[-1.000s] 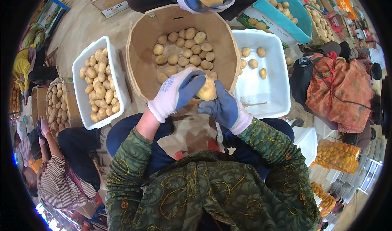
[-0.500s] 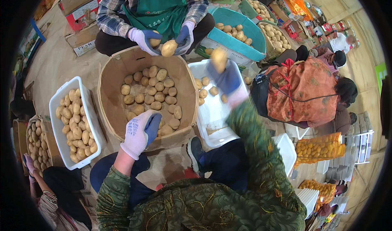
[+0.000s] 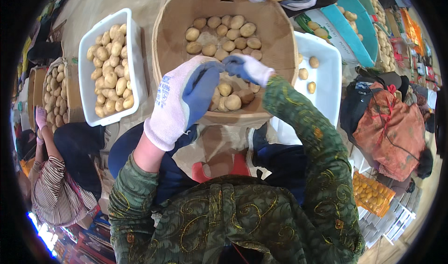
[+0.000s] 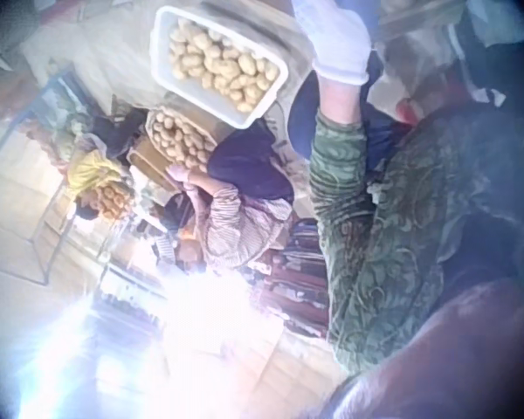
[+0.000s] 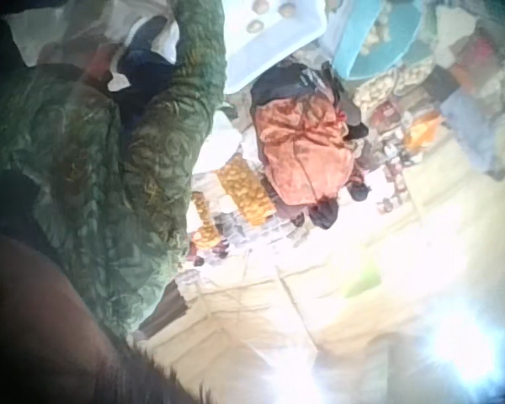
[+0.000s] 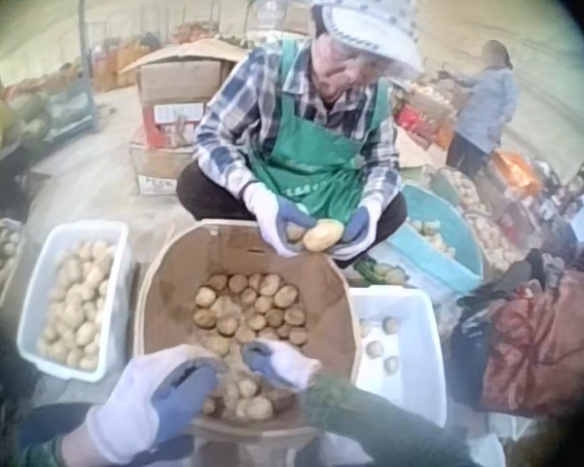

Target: The person sits on the floor and sorts potatoes from a large sack into white plastic bins. They pick up individual potatoes, inspect them, and place them into the bins while other workers perform similar tasks nearby.

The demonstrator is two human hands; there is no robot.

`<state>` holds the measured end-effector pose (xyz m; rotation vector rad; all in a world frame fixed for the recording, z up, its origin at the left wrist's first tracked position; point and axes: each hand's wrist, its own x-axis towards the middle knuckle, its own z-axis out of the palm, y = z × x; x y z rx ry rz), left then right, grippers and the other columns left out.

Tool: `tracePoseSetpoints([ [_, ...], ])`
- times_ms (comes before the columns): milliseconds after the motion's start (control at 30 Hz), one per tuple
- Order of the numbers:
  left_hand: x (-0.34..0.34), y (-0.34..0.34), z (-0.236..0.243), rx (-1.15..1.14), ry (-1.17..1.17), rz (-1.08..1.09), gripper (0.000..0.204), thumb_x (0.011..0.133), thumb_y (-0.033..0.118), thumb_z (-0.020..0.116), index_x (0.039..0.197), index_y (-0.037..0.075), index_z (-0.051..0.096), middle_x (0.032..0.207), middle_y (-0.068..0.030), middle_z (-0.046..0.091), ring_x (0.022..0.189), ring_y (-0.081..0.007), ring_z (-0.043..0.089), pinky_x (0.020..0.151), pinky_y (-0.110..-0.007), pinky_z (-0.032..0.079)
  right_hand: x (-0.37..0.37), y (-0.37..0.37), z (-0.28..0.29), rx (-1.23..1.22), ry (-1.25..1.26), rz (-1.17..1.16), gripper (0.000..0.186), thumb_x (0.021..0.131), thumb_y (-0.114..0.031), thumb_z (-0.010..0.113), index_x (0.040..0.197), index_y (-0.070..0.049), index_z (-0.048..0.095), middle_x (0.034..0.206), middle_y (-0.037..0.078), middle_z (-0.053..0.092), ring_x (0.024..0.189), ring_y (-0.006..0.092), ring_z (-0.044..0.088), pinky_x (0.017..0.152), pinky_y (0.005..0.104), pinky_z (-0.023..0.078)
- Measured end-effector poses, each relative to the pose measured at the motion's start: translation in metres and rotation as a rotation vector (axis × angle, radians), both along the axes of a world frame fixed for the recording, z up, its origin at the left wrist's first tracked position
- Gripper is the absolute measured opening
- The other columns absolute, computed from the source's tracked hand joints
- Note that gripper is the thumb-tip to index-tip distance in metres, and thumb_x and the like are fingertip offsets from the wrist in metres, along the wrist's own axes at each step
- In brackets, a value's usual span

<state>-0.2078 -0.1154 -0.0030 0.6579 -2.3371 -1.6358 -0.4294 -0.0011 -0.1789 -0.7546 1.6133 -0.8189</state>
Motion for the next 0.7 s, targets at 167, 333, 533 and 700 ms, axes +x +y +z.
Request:
tracePoseSetpoints([
  [167, 0.006, -0.005, -0.008, -0.004, 0.057, 0.003, 0.022, 0.101, 0.005, 0.054, 0.116, -0.001, 0.069, 0.095, -0.0052, 0.07, 0.084, -0.012, 0.065, 0.076, -0.025, 0.053, 0.021, -0.031, -0.141, 0.305, 0.678, 0.741, 0.054, 0.089, -0.033, 0.074, 0.138, -0.014, 0.064, 0.124, 0.019, 0.072, 0.11, 0.0386, 0.069, 0.091, 0.0479, 0.057],
  [333, 0.008, -0.01, -0.009, -0.128, 0.024, -0.012, 0.018, 0.095, 0.001, 0.061, 0.11, -0.001, 0.072, 0.093, -0.0125, 0.072, 0.081, -0.0203, 0.071, 0.074, -0.03, 0.055, 0.037, -0.026, -0.236, 0.311, 0.605, 0.878, 0.067, 0.083, -0.031, 0.078, 0.146, -0.017, 0.056, 0.129, 0.02, 0.069, 0.118, 0.0384, 0.066, 0.097, 0.0503, 0.054],
  [533, 0.014, -0.019, -0.025, -0.284, 0.066, -0.049, 0.02, 0.091, 0.0, 0.065, 0.11, -0.001, 0.071, 0.096, -0.014, 0.071, 0.083, -0.0251, 0.071, 0.074, -0.032, 0.056, 0.03, -0.013, -0.238, 0.187, 0.503, 0.633, 0.062, 0.08, -0.033, 0.083, 0.134, -0.013, 0.06, 0.121, 0.021, 0.07, 0.113, 0.0412, 0.066, 0.098, 0.0487, 0.053],
  [700, 0.011, -0.019, -0.005, -0.158, 0.022, -0.007, 0.018, 0.094, 0.0, 0.062, 0.111, -0.002, 0.069, 0.098, -0.0115, 0.07, 0.084, -0.02, 0.069, 0.075, -0.029, 0.055, -0.013, -0.021, -0.126, -0.039, 0.12, 0.426, 0.061, 0.082, -0.032, 0.086, 0.132, -0.009, 0.059, 0.123, 0.015, 0.065, 0.116, 0.0287, 0.063, 0.101, 0.0386, 0.051],
])
